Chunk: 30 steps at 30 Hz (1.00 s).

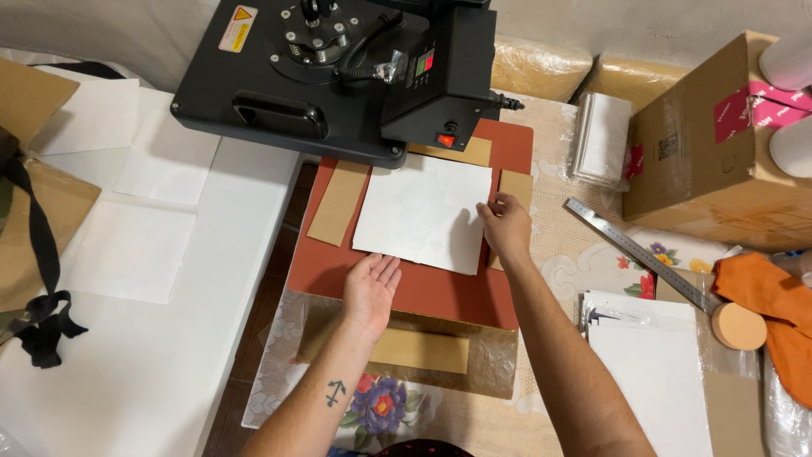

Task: The person places a sheet of transfer paper onto a heat press machine, covers it with a protective sheet, and closes the press. They then open the press, remove the paper, and repeat the process with additional sheets.

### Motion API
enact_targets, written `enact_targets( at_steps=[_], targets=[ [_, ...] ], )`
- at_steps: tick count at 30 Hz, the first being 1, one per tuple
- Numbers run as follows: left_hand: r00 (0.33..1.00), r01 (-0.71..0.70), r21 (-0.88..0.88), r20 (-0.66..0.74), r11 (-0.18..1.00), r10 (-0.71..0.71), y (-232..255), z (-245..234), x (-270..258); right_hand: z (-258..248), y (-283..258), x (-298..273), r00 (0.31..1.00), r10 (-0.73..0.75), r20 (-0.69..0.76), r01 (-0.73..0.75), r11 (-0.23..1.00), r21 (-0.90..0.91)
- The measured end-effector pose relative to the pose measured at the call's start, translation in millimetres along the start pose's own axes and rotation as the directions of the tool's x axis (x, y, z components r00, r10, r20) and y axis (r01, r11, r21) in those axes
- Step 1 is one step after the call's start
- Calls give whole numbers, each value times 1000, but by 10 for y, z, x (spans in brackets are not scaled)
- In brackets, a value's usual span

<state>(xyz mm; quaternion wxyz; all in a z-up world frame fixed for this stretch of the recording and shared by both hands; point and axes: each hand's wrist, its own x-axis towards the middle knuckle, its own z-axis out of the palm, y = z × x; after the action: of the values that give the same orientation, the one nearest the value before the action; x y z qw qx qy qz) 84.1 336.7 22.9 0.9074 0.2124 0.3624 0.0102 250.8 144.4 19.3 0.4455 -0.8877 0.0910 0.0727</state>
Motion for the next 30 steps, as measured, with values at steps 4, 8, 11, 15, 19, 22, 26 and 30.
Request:
enact_targets(
  at_steps=[4,8,11,15,19,22,26,30],
  targets=[
    [1000,2,-4,1,1000,-2,-21,-39,24,0,-22,-26,1000,-12,-8,12,1000,-18],
    [1000,11,8,0,1000,-11,-30,-41,24,18,4,-3,1000,-25,-10,24,998,-51],
    [1000,11,16,-4,1000,-11,-36,-57,10,4,20,-12,999,-44,-5,43,997,-69],
    [986,-160,224,-20,961,168,10,-35,-187,-146,21,-182,989,-126,-81,122,991,-53],
    [889,-408,595,84,693,451,299,-122,-251,-362,188,-381,975,-144,-170,123,984,-131],
    [556,-561,828,371,7,744,514,-519,262,-401,358,-493,959,-210,-191,164,958,-234],
    [470,-412,848,512,-334,719,696,-629,549,-300,407,-598,973,-215,-79,186,943,-277],
    [593,-316,883,469,-346,655,679,-597,570,-303,392,-700,983,-180,-28,164,942,-293]
  ],
)
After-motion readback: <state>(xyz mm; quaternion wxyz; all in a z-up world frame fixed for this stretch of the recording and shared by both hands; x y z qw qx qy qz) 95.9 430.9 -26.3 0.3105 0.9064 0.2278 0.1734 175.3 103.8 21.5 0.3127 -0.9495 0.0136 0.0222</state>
